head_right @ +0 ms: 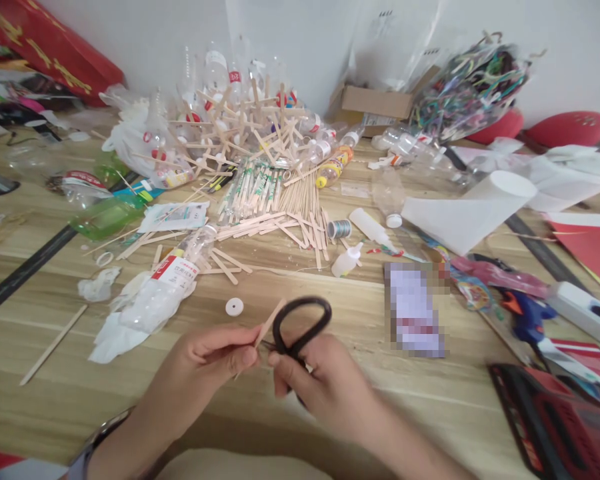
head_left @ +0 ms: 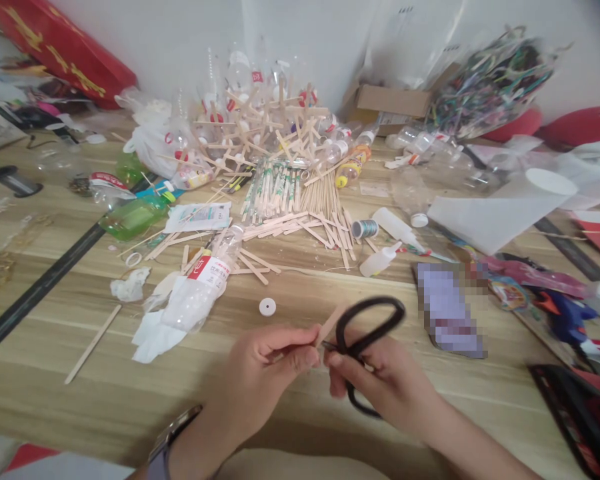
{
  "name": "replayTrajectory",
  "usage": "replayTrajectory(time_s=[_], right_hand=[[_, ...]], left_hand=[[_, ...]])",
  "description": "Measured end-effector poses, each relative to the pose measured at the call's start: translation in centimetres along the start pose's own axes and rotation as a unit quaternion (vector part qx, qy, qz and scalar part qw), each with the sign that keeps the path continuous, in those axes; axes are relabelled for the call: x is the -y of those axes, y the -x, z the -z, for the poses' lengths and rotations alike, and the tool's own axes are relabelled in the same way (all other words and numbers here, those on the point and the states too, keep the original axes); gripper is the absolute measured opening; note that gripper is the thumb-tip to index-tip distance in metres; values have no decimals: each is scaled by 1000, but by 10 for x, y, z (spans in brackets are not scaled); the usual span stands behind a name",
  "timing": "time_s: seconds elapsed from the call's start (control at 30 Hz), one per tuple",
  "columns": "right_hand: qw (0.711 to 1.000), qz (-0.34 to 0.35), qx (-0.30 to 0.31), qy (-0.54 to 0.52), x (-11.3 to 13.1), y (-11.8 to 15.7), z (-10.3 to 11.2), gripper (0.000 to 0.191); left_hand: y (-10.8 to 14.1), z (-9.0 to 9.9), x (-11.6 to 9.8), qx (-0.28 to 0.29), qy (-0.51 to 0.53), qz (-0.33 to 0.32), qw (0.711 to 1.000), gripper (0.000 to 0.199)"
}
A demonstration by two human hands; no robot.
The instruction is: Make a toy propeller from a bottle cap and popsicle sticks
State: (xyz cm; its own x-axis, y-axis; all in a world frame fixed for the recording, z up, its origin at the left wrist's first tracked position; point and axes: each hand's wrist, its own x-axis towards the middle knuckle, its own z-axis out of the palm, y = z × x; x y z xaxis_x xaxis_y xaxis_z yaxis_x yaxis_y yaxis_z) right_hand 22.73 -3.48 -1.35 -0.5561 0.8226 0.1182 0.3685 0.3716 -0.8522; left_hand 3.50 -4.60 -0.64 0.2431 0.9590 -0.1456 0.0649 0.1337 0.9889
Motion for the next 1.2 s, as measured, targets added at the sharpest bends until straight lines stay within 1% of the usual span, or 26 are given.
replayTrajectory(time_s=[0.07,0.1,0.13,0.2,0.23,0.3,0.37,0.43,0.5,0.53,0.6,0.63,0.67,0.7,0.73,0.77,0.8,0.83,0.9,0.93,0.97,1.03,1.1,1.13,1.17,1.2], right_hand=[[985,-72,98,-121,2,-2,2,56],[982,-78,111,-134,2,-3,3,58],[988,-57,90,-109,1,-3,3,56],[998,37,-9,45,-1,-3,4,44],[982,95,-60,149,-2,-3,4,36],[921,188,-123,316,-5,-2,4,29],[893,215,-140,370,-6,-1,3,28],[935,174,-132,280,-6,-1,1,28],[994,51,-59,76,-5,-1,-2,35],[998,-25,-8,-50,-5,-1,-3,38],[944,-155,90,-276,-5,-2,-5,40],[913,-186,115,-344,-5,-2,-6,40],[903,-193,120,-366,-6,-3,-7,40],[919,-178,102,-336,-6,-3,-7,39],[954,-137,63,-258,-7,-3,-7,37],[987,-75,8,-141,-8,-3,-7,35],[999,-1,-53,-2,-9,-2,-6,32],[983,71,-105,135,-11,-2,-5,29],[913,170,-164,333,-14,-1,-3,27],[889,189,-167,382,-15,0,-3,28],[883,193,-166,395,-16,0,-2,29],[924,157,-154,313,-16,-1,-3,28],[990,47,-82,102,-14,-1,-5,37],[998,-27,-36,-37,-13,-2,-7,41],[978,-101,8,-182,-12,-2,-10,42],[935,-162,44,-311,-11,-2,-12,40]], left_hand=[[-1,1,-1,4,-10,-25,1000,17],[-1,2,-1,1,-12,-29,1000,16],[-1,2,-1,-4,-12,-27,1000,16],[-1,1,0,-16,-9,-5,1000,16],[-1,0,0,-20,-5,10,1000,16],[0,-1,1,-23,2,34,999,16],[0,-2,2,-23,5,42,999,16],[-1,-2,3,-28,1,35,999,17],[-2,-1,4,-26,-14,0,1000,16],[-3,0,3,-22,-27,-27,999,16],[-5,1,3,-11,-49,-87,995,17],[-6,2,3,-8,-54,-106,993,17],[-6,2,3,-9,-51,-107,993,17],[-7,2,4,-13,-40,-91,995,17],[-7,1,4,-19,-25,-60,998,17],[-7,0,5,-24,-7,-20,999,19],[-7,-2,5,-27,9,20,999,22],[-7,-3,6,-28,23,50,998,25],[-7,-6,7,-25,33,75,996,28],[-7,-7,8,-23,32,77,996,29],[-7,-7,8,-22,27,75,997,29],[-7,-6,10,-26,-1,49,998,28],[-6,-4,11,-33,-56,-24,998,24],[-6,-2,12,-36,-86,-69,993,22],[-5,-2,13,-36,-110,-107,988,21],[-5,-1,14,-37,-123,-130,983,21]])
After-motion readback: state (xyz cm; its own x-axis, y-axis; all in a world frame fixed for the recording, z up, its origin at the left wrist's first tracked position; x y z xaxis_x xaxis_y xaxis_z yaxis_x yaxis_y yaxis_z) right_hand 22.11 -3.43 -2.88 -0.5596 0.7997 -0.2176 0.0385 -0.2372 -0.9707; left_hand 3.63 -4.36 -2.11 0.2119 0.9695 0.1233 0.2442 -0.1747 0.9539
